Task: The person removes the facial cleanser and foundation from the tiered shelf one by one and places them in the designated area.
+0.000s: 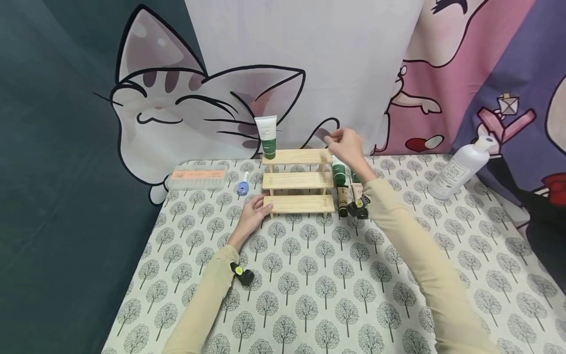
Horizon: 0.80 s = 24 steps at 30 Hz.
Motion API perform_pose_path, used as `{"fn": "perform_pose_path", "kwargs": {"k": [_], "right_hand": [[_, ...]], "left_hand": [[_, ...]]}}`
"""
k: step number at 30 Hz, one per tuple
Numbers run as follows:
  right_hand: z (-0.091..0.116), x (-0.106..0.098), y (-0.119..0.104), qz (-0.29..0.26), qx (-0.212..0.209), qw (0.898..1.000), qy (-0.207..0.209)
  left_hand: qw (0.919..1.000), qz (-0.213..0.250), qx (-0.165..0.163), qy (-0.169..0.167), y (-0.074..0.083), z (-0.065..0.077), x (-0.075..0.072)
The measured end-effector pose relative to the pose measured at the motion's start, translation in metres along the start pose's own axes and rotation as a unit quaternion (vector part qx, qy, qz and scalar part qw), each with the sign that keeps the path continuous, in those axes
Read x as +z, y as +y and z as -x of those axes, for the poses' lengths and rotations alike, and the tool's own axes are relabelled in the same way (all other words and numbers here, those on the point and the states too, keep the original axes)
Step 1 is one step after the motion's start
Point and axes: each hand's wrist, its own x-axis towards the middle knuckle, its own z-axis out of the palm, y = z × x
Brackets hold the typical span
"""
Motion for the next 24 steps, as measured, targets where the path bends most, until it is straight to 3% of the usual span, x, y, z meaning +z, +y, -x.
{"fn": "perform_pose_path", "kwargs": {"k": [9,24], "right_hand": [[0.002,0.020,-0.031,-0.001,-0.027,0.999,-0.022],[0.003,0.057,-0.056,-0.012,-0.047,0.998,-0.042]], "left_hand": [[1.0000,-0.002,0.001,0.007,-0.002,0.000,0.000],[1.0000,-0.005,-0.004,-0.001,0.002,0.003,-0.001]]}}
